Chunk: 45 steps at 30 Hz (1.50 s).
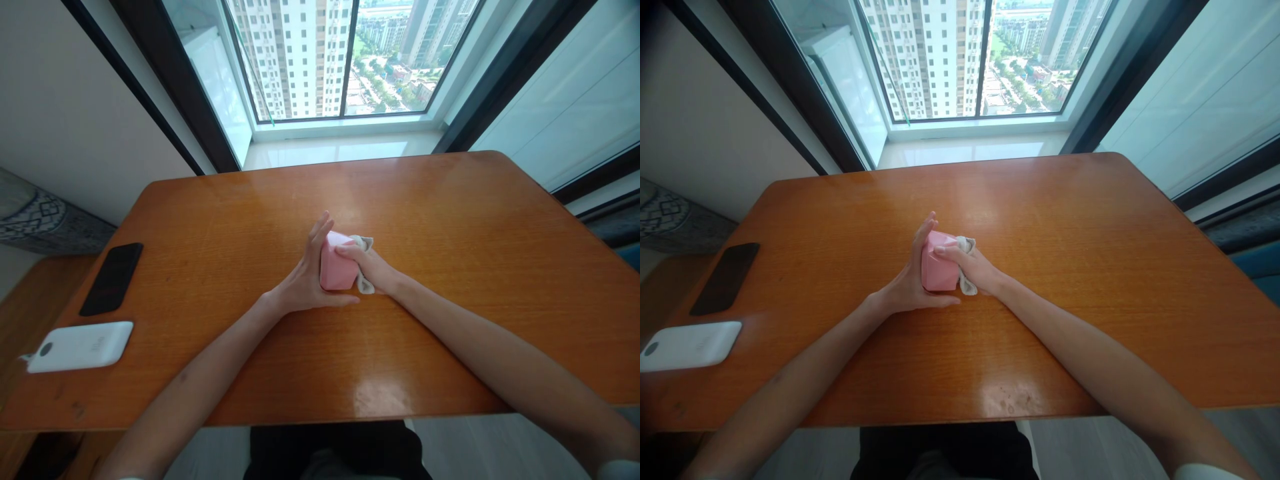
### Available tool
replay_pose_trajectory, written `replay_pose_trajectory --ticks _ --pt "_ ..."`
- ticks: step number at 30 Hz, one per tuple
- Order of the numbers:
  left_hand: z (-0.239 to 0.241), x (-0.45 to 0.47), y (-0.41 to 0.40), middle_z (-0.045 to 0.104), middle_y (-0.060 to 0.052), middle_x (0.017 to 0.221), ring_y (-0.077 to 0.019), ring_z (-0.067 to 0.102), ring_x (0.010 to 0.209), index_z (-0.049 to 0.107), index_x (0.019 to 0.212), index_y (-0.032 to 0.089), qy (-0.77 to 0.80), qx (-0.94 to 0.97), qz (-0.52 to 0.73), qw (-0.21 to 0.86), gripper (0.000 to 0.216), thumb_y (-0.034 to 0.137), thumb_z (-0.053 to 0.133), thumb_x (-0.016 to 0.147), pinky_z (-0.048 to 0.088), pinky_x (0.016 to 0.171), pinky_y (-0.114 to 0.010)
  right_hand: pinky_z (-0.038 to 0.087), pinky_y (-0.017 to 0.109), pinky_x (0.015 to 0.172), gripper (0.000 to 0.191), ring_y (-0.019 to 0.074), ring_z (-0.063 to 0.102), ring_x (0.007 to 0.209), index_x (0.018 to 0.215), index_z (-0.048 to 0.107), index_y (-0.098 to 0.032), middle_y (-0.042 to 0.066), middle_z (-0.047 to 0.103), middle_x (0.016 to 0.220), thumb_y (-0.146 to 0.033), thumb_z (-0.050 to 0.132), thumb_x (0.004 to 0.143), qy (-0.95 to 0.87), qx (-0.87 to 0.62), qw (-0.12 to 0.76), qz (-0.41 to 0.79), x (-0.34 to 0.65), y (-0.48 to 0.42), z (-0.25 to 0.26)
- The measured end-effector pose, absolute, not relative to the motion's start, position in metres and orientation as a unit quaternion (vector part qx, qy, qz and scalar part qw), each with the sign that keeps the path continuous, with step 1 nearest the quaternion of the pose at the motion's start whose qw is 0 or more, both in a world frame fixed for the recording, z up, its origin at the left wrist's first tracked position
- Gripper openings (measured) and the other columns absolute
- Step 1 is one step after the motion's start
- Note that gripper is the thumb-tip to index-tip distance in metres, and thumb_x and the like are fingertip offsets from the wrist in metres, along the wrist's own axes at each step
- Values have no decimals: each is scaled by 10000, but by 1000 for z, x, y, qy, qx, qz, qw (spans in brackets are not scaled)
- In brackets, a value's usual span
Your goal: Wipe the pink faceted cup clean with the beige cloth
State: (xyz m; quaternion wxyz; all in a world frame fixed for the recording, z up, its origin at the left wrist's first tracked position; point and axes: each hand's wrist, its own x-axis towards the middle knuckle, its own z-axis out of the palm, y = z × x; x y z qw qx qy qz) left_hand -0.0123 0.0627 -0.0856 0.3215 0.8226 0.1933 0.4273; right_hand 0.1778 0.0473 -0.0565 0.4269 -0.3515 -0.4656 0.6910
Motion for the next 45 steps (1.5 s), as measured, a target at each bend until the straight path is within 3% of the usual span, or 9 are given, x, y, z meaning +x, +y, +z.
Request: replay_pose_trajectory --ticks 11,20,27,31,36,40,45 --pt "-86 -10 60 -57 -171 1821 -482 89 1690 69 1718 399 190 839 419 291 1426 620 1005 666 298 1313 -722 615 288 652 387 188 701 704 934 708 -219 48 781 837 -573 814 816 -383 -357 403 751 181 54 -60" --pt "-81 -9 59 304 -188 1675 -422 333 1597 235 1663 334 187 836 439 271 1188 490 972 745 352 1308 -657 541 264 613 388 160 638 668 929 672 -216 6 693 768 -570 804 843 -400 -341 431 733 178 52 -59" --pt "-82 -9 61 351 -180 1626 -422 355 1572 244 1654 337 192 832 438 280 1202 499 983 719 354 1303 -654 530 261 617 568 154 624 684 894 684 -195 22 685 788 -759 733 856 -410 -380 441 702 179 50 -68" --pt "-79 -10 59 353 -179 1617 -410 382 1543 244 1640 320 207 821 433 308 1209 501 992 708 383 1287 -622 517 252 596 660 145 603 672 874 690 -192 25 685 792 -851 667 850 -474 -387 460 643 181 48 -72" --pt "-74 -13 56 383 -165 1600 -366 541 1395 261 1603 338 247 781 404 406 1129 495 972 740 521 1144 -529 489 252 553 695 137 542 639 878 677 -204 15 637 757 -895 676 807 -551 -402 467 563 181 41 -63" --pt "-74 -14 57 430 -158 1585 -360 564 1375 246 1601 345 251 756 389 463 1113 480 962 759 521 1127 -506 464 253 551 675 135 522 644 909 671 -207 14 615 760 -876 678 825 -588 -411 460 524 182 37 -61" --pt "-70 -15 55 479 -145 1544 -331 586 1337 239 1599 342 242 734 374 513 1082 420 948 786 540 1096 -475 324 260 485 663 105 393 545 704 546 -217 -27 474 599 -851 635 878 -658 -375 430 492 184 34 -67"
